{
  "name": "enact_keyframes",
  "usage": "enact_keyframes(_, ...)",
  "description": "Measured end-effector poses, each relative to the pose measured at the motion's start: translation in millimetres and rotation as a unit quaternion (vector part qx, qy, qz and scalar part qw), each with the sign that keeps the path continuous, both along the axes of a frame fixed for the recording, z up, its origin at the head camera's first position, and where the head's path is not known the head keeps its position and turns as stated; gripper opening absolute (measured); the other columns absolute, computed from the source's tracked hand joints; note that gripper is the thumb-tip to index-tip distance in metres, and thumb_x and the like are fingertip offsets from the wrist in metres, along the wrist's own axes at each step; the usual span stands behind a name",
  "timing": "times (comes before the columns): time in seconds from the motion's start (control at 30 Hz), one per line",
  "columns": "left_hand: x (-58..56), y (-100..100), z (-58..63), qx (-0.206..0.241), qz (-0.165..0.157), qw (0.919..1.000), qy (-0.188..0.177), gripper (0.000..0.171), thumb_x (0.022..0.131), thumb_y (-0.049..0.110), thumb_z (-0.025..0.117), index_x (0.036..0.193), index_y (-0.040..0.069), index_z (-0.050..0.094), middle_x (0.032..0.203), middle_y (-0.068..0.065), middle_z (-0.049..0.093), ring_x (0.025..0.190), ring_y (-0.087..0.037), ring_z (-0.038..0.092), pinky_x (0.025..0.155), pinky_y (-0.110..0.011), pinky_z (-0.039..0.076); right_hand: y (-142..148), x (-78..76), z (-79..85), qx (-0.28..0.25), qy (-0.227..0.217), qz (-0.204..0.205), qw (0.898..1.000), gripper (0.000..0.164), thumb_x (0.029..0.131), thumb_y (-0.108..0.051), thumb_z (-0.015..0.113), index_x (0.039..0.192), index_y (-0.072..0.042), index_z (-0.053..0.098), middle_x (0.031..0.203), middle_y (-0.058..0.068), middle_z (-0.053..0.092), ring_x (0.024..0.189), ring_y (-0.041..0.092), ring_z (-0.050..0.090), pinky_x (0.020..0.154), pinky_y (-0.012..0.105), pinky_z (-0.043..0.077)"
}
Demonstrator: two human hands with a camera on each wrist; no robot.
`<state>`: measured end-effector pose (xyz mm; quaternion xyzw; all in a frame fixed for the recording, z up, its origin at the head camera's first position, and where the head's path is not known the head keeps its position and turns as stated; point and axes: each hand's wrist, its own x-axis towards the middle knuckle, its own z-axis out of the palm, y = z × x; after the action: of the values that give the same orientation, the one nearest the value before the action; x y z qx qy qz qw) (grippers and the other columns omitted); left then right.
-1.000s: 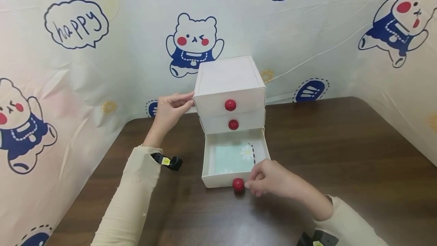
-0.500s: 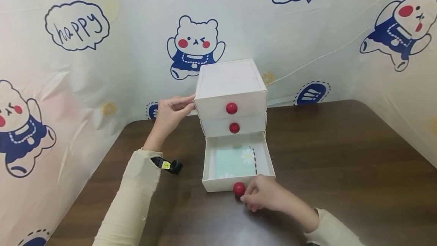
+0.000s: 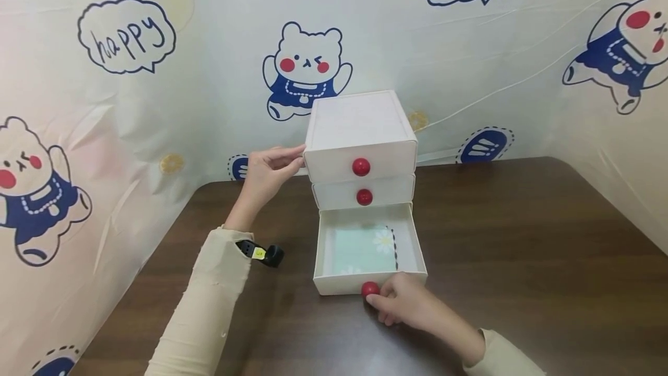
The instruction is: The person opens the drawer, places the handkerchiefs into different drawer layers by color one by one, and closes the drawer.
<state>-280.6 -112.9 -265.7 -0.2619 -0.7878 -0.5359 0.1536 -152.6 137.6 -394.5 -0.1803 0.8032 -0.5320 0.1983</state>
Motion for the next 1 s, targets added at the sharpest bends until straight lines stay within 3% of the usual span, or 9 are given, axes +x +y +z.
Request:
enact_keyframes(0.5,2.4,1.0,1.5,-0.004,0.005,1.0,0.002,0.025,0.084,-0.003,0.062,0.109,-0.005,0.064,0.095,-0.019,0.065,0.083,-0.026,0.064,0.071,-0.021,0.052,2.3,-5.7,1.2,-0.005,0.018,-0.014,1.0,0.03,0.09,-0.017,0.058,0.073,0.007,0.064,0.062,0.011,0.063,0.055,0.022,0.061,0.05,0.035,0.053)
enact_keyframes(1.0,1.7,0.7,2.7,-0.004,0.0,1.0,0.009,0.024,0.083,-0.004,0.062,0.108,-0.005,0.065,0.093,-0.019,0.066,0.08,-0.028,0.063,0.068,-0.019,0.051,7.7,-31.4,6.9,0.025,0.021,-0.017,0.999,0.031,0.089,-0.017,0.058,0.071,0.007,0.064,0.062,0.011,0.063,0.054,0.026,0.062,0.053,0.036,0.054)
